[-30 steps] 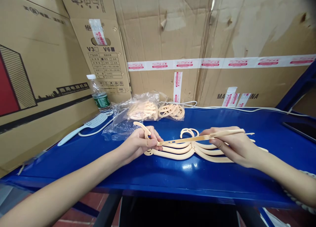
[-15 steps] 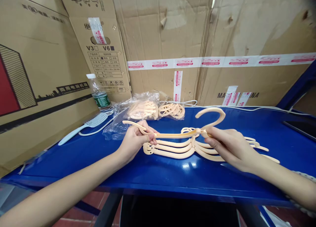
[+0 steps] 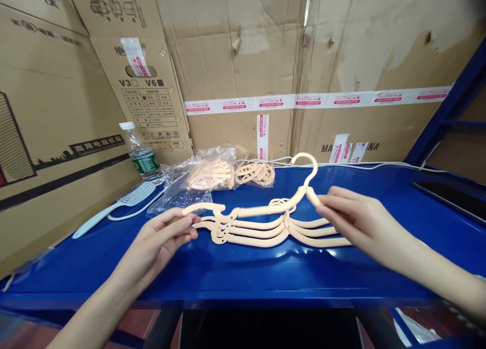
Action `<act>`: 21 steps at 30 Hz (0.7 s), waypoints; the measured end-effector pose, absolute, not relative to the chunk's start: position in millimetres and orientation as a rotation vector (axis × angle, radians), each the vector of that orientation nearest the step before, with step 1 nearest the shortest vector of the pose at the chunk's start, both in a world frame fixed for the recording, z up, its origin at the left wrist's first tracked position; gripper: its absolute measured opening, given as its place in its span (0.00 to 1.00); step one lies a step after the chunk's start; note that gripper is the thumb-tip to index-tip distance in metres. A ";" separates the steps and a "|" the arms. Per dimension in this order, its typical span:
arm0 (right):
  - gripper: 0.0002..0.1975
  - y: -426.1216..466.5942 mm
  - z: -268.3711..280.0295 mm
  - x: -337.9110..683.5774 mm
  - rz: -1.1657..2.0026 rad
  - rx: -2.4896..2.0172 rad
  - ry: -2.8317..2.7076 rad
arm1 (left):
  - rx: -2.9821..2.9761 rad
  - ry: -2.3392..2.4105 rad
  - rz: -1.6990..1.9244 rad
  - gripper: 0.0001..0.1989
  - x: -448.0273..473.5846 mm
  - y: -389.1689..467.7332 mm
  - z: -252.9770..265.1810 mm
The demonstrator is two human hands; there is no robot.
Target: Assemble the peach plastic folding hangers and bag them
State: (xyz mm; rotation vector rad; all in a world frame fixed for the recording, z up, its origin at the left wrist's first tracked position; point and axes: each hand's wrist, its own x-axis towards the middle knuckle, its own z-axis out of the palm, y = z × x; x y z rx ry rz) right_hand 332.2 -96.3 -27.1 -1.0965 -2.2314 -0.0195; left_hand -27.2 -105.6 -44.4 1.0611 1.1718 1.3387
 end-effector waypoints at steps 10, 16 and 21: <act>0.12 -118.9 -61.3 307.3 0.019 -1.165 -2.475 | 2.036 1.702 1.180 0.09 -44.7 -123.9 -73.0; 0.14 -125.2 -73.5 303.8 -0.061 -1.202 -2.429 | 2.488 1.948 1.337 0.10 -31.0 -131.5 -79.6; 0.17 -132.6 -80.4 304.5 -0.161 -1.226 -2.367 | 2.966 1.443 1.312 0.18 5.7 -162.0 -84.6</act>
